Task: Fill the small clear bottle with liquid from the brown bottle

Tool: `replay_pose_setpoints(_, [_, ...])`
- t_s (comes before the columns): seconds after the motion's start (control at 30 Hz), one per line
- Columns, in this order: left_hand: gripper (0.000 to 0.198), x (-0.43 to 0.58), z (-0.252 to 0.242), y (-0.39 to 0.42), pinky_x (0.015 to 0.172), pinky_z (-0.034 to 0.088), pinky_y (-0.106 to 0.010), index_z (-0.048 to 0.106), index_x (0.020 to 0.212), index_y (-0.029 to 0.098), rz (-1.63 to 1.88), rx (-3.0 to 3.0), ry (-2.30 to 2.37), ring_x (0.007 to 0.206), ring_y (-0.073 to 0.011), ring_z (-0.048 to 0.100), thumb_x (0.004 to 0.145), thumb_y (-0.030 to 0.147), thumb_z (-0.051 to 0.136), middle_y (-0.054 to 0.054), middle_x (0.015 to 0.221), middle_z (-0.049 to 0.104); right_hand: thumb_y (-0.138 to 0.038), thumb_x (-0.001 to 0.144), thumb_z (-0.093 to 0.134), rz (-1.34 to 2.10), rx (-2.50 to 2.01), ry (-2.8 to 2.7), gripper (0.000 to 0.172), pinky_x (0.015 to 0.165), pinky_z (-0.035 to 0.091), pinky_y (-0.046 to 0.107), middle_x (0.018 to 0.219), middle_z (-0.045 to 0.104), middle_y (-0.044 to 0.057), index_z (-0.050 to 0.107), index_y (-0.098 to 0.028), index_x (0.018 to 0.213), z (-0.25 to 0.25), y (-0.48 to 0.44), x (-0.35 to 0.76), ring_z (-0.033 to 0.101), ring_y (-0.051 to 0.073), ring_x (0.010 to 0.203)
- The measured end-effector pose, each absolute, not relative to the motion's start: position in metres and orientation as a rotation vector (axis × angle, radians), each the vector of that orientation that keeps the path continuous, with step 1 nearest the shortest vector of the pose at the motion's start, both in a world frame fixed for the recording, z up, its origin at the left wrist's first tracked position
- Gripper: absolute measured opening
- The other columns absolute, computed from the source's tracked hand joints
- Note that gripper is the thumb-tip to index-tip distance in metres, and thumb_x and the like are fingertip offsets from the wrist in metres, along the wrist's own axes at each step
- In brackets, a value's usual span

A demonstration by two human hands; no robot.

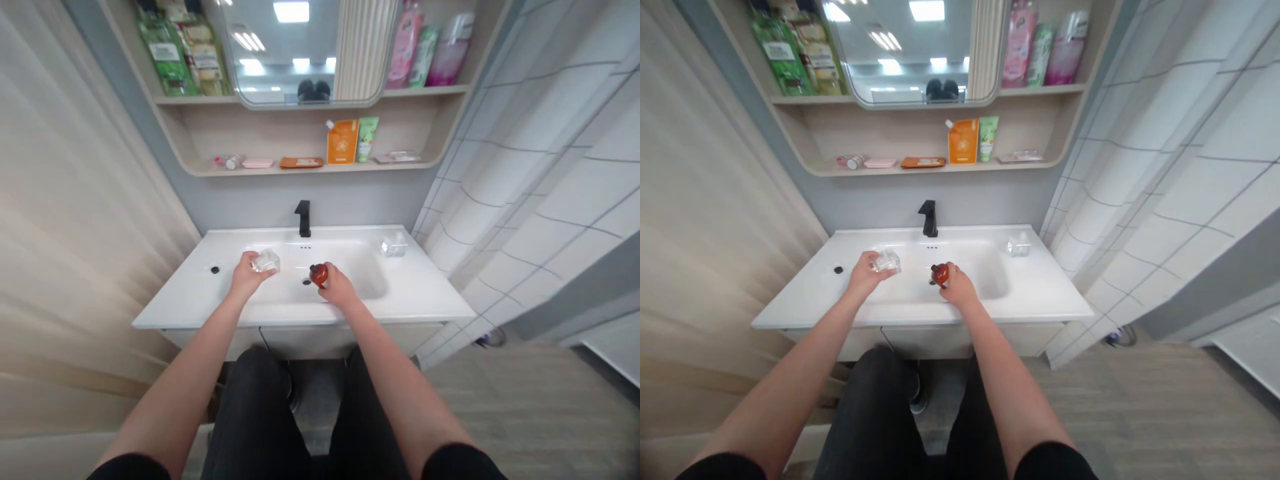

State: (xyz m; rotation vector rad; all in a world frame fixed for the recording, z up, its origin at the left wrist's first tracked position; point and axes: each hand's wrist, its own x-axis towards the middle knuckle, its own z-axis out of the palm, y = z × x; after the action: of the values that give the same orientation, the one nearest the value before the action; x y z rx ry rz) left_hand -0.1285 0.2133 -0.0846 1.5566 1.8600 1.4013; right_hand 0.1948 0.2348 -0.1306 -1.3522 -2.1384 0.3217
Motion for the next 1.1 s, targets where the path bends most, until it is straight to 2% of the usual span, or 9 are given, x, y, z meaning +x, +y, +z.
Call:
replay_pose_setpoints(0.2, [0.073, -0.066, -0.1, 0.242, 0.093, 0.055, -0.042, 0.061, 0.12, 0.027, 1.279, 1.661, 1.784, 0.101, -0.0299, 0.073, 0.061, 0.045, 0.1, -0.009, 0.116, 0.075, -0.019, 0.078, 0.073, 0.268, -1.464, -2.175, 0.073, 0.092, 0.055, 0.039, 0.13, 0.071, 0.015, 0.046, -0.021, 0.145, -0.124, 0.231, 0.194, 0.072, 0.032, 0.111])
replay_pose_setpoints(0.37, [0.074, -0.056, -0.119, 0.252, 0.092, 0.056, -0.045, 0.06, 0.125, 0.027, 1.227, 1.681, 1.79, 0.099, -0.0307, 0.074, 0.064, 0.044, 0.098, -0.009, 0.112, 0.076, -0.025, 0.086, 0.075, 0.306, -1.526, -2.142, 0.065, 0.091, 0.057, 0.04, 0.131, 0.07, 0.017, 0.046, -0.02, 0.145, -0.125, 0.235, 0.192, 0.073, 0.032, 0.11])
replay_pose_setpoints(0.47, [0.071, -0.06, -0.127, 0.253, 0.095, 0.056, -0.048, 0.06, 0.124, 0.028, 1.197, 1.762, 1.731, 0.102, -0.0322, 0.074, 0.065, 0.042, 0.097, -0.009, 0.114, 0.076, -0.03, 0.09, 0.076, 0.32, -1.507, -2.143, 0.067, 0.095, 0.056, 0.041, 0.133, 0.07, 0.017, 0.044, -0.021, 0.148, -0.127, 0.238, 0.191, 0.072, 0.033, 0.114])
replay_pose_setpoints(0.8, [0.07, -0.062, -0.132, 0.253, 0.106, 0.055, -0.053, 0.068, 0.128, 0.027, 1.145, 1.872, 1.726, 0.119, -0.0384, 0.073, 0.064, 0.026, 0.097, -0.013, 0.127, 0.077, -0.024, 0.086, 0.076, 0.318, -1.47, -2.203, 0.072, 0.095, 0.056, 0.041, 0.135, 0.071, 0.015, 0.046, -0.023, 0.152, -0.126, 0.237, 0.191, 0.072, 0.034, 0.114])
replay_pose_setpoints(1.0, [0.071, -0.06, -0.129, 0.249, 0.108, 0.056, -0.055, 0.067, 0.132, 0.027, 1.106, 1.94, 1.729, 0.12, -0.0383, 0.073, 0.067, 0.021, 0.095, -0.012, 0.131, 0.077, -0.026, 0.086, 0.077, 0.32, -1.498, -2.225, 0.071, 0.092, 0.055, 0.04, 0.133, 0.071, 0.015, 0.048, -0.023, 0.151, -0.122, 0.235, 0.19, 0.073, 0.034, 0.11])
replay_pose_setpoints(1.1, [0.074, -0.06, -0.129, 0.249, 0.115, 0.054, -0.053, 0.067, 0.135, 0.025, 1.1, 1.981, 1.737, 0.127, -0.0372, 0.071, 0.067, 0.017, 0.093, -0.013, 0.136, 0.075, -0.025, 0.086, 0.076, 0.305, -1.507, -2.235, 0.071, 0.093, 0.055, 0.04, 0.132, 0.071, 0.014, 0.049, -0.024, 0.152, -0.121, 0.234, 0.19, 0.073, 0.034, 0.111])
